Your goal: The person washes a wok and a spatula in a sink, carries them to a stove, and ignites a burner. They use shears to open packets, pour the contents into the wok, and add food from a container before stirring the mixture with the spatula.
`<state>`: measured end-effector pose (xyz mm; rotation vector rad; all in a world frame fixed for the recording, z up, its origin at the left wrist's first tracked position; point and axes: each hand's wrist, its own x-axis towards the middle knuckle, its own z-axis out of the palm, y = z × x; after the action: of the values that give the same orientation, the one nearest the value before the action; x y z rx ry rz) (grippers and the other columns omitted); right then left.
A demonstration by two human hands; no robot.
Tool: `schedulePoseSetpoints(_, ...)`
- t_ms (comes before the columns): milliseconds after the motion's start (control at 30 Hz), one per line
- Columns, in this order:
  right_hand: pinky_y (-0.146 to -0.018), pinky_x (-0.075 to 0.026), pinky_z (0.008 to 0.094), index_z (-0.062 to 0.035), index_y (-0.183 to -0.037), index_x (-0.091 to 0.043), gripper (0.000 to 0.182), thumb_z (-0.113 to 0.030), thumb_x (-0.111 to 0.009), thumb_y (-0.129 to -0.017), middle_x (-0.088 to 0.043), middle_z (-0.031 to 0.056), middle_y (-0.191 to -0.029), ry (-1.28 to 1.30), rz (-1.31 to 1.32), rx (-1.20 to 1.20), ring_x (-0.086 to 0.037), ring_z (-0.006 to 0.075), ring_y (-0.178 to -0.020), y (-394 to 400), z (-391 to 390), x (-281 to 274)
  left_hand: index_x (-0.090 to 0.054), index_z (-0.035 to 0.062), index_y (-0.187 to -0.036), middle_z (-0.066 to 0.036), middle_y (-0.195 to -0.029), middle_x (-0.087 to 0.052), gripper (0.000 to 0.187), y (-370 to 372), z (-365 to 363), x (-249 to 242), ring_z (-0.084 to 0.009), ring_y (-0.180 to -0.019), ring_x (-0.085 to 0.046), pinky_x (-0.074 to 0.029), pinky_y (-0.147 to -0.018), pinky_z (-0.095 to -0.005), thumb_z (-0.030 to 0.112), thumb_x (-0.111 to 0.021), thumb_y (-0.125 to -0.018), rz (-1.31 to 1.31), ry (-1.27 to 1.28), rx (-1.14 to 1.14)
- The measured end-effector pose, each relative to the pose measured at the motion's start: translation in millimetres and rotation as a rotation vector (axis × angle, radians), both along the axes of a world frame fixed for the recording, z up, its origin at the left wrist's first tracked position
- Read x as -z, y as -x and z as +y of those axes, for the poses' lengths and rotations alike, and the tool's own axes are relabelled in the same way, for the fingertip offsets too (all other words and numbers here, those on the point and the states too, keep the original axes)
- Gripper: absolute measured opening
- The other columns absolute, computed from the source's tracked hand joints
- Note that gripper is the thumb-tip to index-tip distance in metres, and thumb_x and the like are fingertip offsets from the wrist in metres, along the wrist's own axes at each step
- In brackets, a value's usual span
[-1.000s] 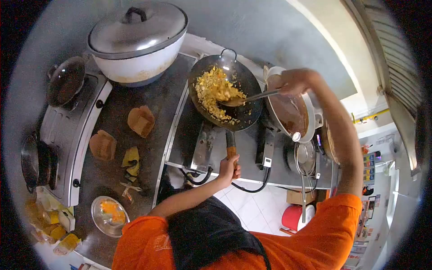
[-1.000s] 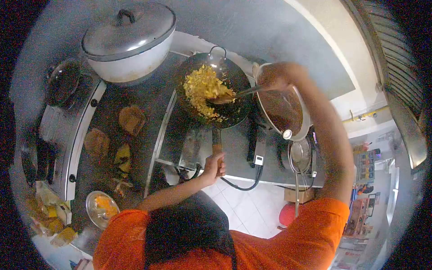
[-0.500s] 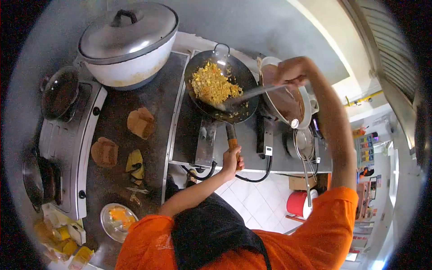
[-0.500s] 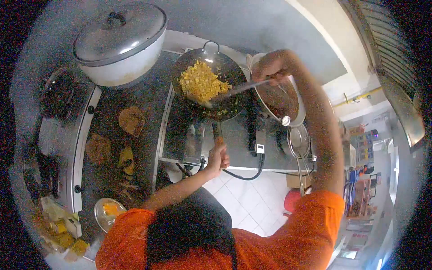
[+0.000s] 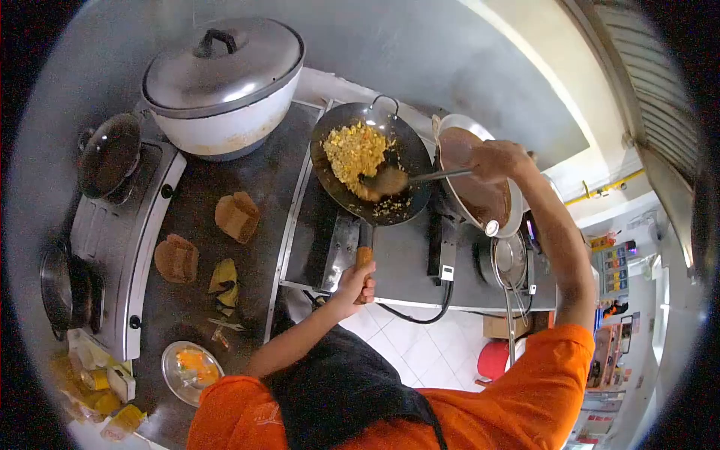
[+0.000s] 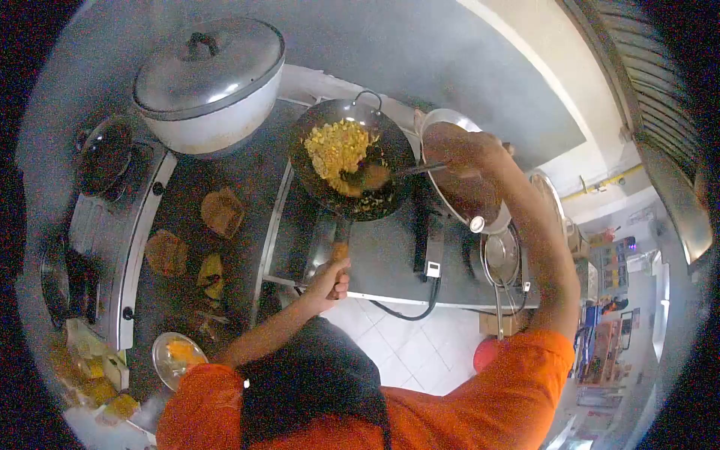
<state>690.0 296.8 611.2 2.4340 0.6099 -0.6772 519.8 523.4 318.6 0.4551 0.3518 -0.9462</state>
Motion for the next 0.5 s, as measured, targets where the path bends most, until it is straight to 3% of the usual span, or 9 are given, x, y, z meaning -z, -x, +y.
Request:
schedulePoseSetpoints(67, -0.077, -0.052, 0.0385, -0.0101, -0.103, -0.065, 0.028, -0.028, -0.053, -0.085, -0.065, 0.0124, -0.1, 0.172, -0.319, 0.167, -0.065, 0.0273, -0.089, -4, -16, 6, -0.042, 0.0163, -0.092, 0.003, -0.061, -0.042, 0.028, 1, 4, -11, -0.0066, -0.044, -0.039, -0.032, -0.04, -0.0232, 0.028, -0.066, -0.085, -0.009, -0.021, 0.003)
schedulePoseSetpoints(100, -0.077, -0.052, 0.0385, -0.0101, -0.103, -0.065, 0.028, -0.028, -0.053, -0.085, -0.065, 0.0124, -0.1, 0.164, -0.319, 0.173, -0.065, 0.0273, -0.089, -9, -26, 23, -0.042, 0.0163, -0.092, 0.004, -0.061, -0.042, 0.028, 2, 5, -13, -0.0062, -0.045, -0.038, -0.032, -0.041, -0.0227, 0.029, -0.066, -0.085, -0.019, -0.039, 0.025)
schedulePoseSetpoints(167, -0.07, -0.053, 0.0391, -0.0132, -0.098, -0.068, 0.024, -0.027, -0.05, -0.089, -0.066, 0.0129, -0.088, 0.181, -0.486, -0.25, -0.066, 0.0277, -0.084, -21, -22, 47, -0.042, 0.0165, -0.093, 0.004, -0.062, -0.042, 0.028, 1, 3, -10, -0.0058, -0.046, -0.038, -0.032, -0.041, -0.0224, 0.03, -0.066, -0.085, -0.03, -0.053, 0.034)
schedulePoseSetpoints(233, -0.067, -0.053, 0.0369, -0.0126, -0.091, -0.068, 0.021, -0.021, -0.049, -0.09, -0.066, 0.0117, -0.084, 0.204, -0.471, -0.162, -0.067, 0.0263, -0.079, -12, -14, 27, -0.043, 0.0167, -0.094, 0.004, -0.062, -0.042, 0.027, 1, 4, -8, -0.0053, -0.046, -0.039, -0.032, -0.041, -0.0221, 0.03, -0.065, -0.086, -0.036, -0.067, 0.03)
schedulePoseSetpoints(333, -0.065, -0.053, 0.0363, -0.0114, -0.087, -0.067, 0.025, -0.03, -0.05, -0.091, -0.066, 0.0104, -0.082, 0.197, -0.704, -0.316, -0.067, 0.0264, -0.079, -32, -42, 32, -0.045, 0.0164, -0.095, 0.004, -0.062, -0.042, 0.024, -1, 8, 0, -0.0047, -0.046, -0.039, -0.032, -0.041, -0.0216, 0.03, -0.063, -0.087, -0.043, -0.046, 0.026)
schedulePoseSetpoints(433, -0.061, -0.053, 0.036, -0.0131, -0.084, -0.068, 0.026, -0.033, -0.053, -0.089, -0.065, 0.01, -0.075, 0.192, -0.604, -0.407, -0.067, 0.0245, -0.075, -72, -70, 56, -0.046, 0.016, -0.094, 0.005, -0.061, -0.043, 0.022, 0, 4, 3, -0.0047, -0.046, -0.04, -0.031, -0.041, -0.0214, 0.029, -0.062, -0.089, -0.038, -0.032, 0.049)
schedulePoseSetpoints(500, -0.061, -0.052, 0.0354, -0.0145, -0.079, -0.068, 0.019, -0.028, -0.056, -0.084, -0.065, 0.0074, -0.076, 0.18, -0.61, -0.362, -0.066, 0.0226, -0.075, -75, -65, 25, -0.046, 0.0158, -0.095, 0.005, -0.061, -0.043, 0.02, -1, 4, 3, -0.0048, -0.045, -0.04, -0.031, -0.04, -0.0215, 0.029, -0.061, -0.089, -0.038, -0.049, 0.038)
